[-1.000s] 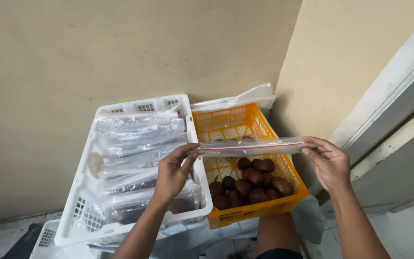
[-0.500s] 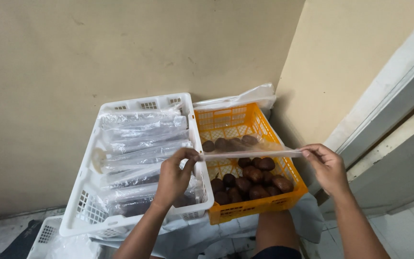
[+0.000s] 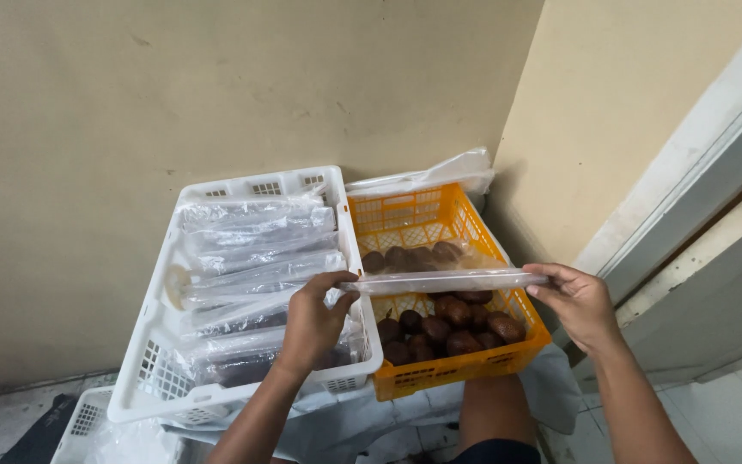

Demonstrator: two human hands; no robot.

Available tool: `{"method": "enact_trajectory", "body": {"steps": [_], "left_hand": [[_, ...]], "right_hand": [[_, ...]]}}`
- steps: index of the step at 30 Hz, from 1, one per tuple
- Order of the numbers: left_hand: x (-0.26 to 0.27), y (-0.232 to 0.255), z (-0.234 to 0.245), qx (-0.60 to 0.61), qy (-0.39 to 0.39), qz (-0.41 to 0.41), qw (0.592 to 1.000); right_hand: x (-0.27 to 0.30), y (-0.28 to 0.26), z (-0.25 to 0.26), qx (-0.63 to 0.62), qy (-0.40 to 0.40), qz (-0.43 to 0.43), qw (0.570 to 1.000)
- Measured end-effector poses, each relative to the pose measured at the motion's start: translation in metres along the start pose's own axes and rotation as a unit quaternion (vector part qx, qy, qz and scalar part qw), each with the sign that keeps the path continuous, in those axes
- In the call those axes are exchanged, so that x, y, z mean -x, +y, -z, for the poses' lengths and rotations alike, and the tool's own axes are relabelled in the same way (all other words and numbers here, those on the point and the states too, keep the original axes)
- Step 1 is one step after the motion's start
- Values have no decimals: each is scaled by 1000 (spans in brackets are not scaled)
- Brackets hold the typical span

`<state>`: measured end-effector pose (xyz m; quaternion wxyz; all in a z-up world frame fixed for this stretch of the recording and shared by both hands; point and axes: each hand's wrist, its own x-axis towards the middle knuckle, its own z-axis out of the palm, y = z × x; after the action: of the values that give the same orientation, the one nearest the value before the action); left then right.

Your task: Packing salak fruit from a bulk crate into individual plastic bags and organizing them into a secondary crate.

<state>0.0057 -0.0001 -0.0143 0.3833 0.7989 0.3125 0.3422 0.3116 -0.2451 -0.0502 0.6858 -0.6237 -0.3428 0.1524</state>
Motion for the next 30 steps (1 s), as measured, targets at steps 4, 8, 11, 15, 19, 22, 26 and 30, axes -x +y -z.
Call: {"method": "enact_trajectory", "body": {"steps": [4,8,11,15,19,22,26,30], "left_hand": [[-2,-14,-7,-36,17,-113,993],[-1,-14,-6,-63,11,-168,984],[-1,-16,-6,-54,-1,-179,982],[-4,-31,-14,-50,10,-194,980],[1,-9,-3,-77,26,-207,975],[0,-15,-3,-102,8,-216,971],[3,-12,-8,-233,-66,-276,930],[3,-21,-45,-312,-70,-411,854]], "right_hand": [[2,-13,-4,73,-5,41,996],[4,-16,-3,171,7,86,982],[5,-12,-2,211,13,107,972],[6,-18,-4,239,12,117,964],[4,-6,0,266,19,146,953],[3,1,0,253,10,147,956],[3,30,5,152,24,69,986],[2,42,-2,75,51,28,995]]}}
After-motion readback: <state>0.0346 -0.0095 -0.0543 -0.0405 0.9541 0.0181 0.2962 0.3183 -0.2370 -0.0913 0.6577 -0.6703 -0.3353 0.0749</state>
